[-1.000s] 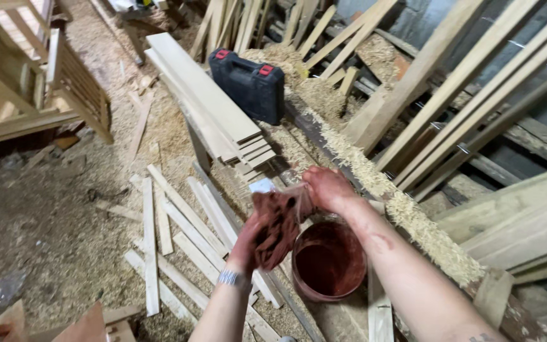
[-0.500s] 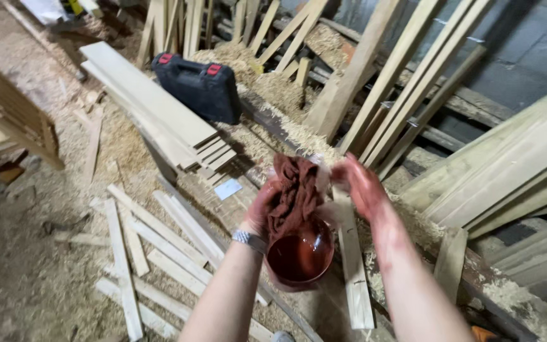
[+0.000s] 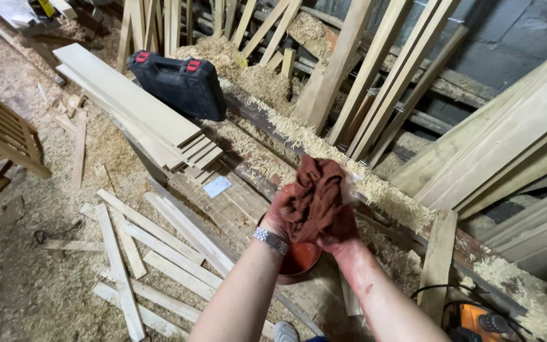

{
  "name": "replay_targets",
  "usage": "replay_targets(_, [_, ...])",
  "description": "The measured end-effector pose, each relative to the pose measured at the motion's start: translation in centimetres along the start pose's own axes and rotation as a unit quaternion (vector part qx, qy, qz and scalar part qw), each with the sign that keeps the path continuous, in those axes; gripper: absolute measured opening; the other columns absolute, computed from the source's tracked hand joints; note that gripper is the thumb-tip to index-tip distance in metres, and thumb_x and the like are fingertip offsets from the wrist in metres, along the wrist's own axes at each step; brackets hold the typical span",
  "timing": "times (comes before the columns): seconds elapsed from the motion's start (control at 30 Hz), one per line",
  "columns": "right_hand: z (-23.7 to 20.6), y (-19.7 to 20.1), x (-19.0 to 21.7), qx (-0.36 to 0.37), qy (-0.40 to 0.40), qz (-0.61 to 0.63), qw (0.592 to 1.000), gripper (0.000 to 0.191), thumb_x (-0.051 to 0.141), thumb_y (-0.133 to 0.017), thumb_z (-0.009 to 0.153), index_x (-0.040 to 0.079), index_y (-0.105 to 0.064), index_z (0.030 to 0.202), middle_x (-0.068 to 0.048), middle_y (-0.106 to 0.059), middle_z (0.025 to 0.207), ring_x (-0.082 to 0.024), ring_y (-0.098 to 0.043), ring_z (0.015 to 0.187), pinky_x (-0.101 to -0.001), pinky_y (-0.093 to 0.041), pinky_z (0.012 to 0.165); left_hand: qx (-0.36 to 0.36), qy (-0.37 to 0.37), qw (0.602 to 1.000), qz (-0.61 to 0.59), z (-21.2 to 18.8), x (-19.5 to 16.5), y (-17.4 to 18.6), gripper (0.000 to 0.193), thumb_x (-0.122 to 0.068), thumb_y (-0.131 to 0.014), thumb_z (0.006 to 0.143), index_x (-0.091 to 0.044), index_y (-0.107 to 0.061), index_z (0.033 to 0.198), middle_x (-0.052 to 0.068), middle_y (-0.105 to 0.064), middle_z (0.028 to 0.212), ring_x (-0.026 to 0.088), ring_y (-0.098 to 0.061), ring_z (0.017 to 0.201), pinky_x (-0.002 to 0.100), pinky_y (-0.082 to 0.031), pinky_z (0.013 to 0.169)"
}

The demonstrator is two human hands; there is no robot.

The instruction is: The person dips a cloth into a bucket of reddish-brown stain and wipes the stain onto the slats and frame of a wooden bench, working across the top and lower shelves and re-wetting the cloth in the bucket between sections.

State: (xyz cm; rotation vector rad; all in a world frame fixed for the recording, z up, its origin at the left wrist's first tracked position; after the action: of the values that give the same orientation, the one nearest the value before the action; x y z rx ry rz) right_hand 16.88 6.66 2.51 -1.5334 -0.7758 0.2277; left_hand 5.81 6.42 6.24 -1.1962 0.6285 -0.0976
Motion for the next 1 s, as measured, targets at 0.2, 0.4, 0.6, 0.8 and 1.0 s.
replay_targets(0.2, [-1.8, 0.8, 5.5, -0.204, 0.154, -0.098, 0.962, 0.082, 0.060, -0.067, 0.081, 0.021, -0.046, 0.149, -0.013, -0.055, 0.141, -0.037, -0.052, 0.129, -0.0613, -0.046, 0.103, 0.007, -0.035, 0.998, -0.042, -3.1, -1.6, 3.2, 0.087, -0.044, -0.079, 0.082, -0.005, -0.046, 0.153, 0.015, -0.060, 0.144, 0.029, -0.062, 0.129, 0.043, -0.050, 0.114])
replay_targets(0.4, [-3.7, 1.8, 10.3, -0.226, 0.219, -0.345, 0.884, 0.086, 0.054, -0.072, 0.081, 0.023, -0.039, 0.154, -0.012, -0.053, 0.144, -0.033, -0.055, 0.131, -0.0651, -0.050, 0.101, -0.078, -0.109, 0.991, 0.013, -8.6, -1.8, 8.8, 0.087, -0.053, -0.078, 0.088, -0.004, -0.047, 0.153, 0.018, -0.056, 0.148, 0.032, -0.058, 0.129, 0.047, -0.048, 0.111])
replay_targets(0.6, [-4.0, 3.9, 7.9, -0.302, 0.203, -0.518, 0.774, 0.068, 0.049, -0.071, 0.080, 0.016, -0.052, 0.136, -0.010, -0.067, 0.123, -0.031, -0.068, 0.112, -0.0544, -0.059, 0.086, -0.193, -0.163, 0.966, -0.061, -13.0, -0.9, 10.8, 0.085, -0.053, -0.072, 0.081, -0.009, -0.051, 0.150, 0.010, -0.059, 0.146, 0.029, -0.059, 0.128, 0.045, -0.049, 0.110])
replay_targets(0.8, [-2.5, 6.1, 6.1, -0.214, 0.260, -0.609, 0.718, 0.051, 0.038, -0.078, 0.088, 0.013, -0.056, 0.126, -0.007, -0.068, 0.115, -0.021, -0.067, 0.106, -0.0363, -0.058, 0.092, -0.243, -0.155, 0.955, -0.072, -13.2, -0.5, 11.5, 0.079, -0.049, -0.065, 0.084, -0.012, -0.048, 0.151, 0.008, -0.058, 0.147, 0.028, -0.057, 0.132, 0.044, -0.045, 0.115])
replay_targets(1.0, [-2.5, 5.8, 4.1, -0.186, 0.290, -0.664, 0.664, 0.045, 0.027, -0.079, 0.088, 0.013, -0.055, 0.124, -0.006, -0.068, 0.113, -0.019, -0.067, 0.106, -0.0353, -0.058, 0.091, -0.188, -0.142, 0.972, -0.003, -13.1, -0.4, 10.9, 0.079, -0.054, -0.064, 0.087, -0.008, -0.048, 0.149, 0.015, -0.060, 0.144, 0.033, -0.060, 0.129, 0.047, -0.048, 0.111])
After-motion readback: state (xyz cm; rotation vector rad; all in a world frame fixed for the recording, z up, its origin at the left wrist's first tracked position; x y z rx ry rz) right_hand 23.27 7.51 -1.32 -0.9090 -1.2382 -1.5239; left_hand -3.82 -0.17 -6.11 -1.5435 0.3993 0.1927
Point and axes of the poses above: each hand's wrist, its own z-axis towards the middle knuckle, its own y-axis out of the back of the hand, x = y × z, the point moved 3 cm from there along z, towards the middle knuckle
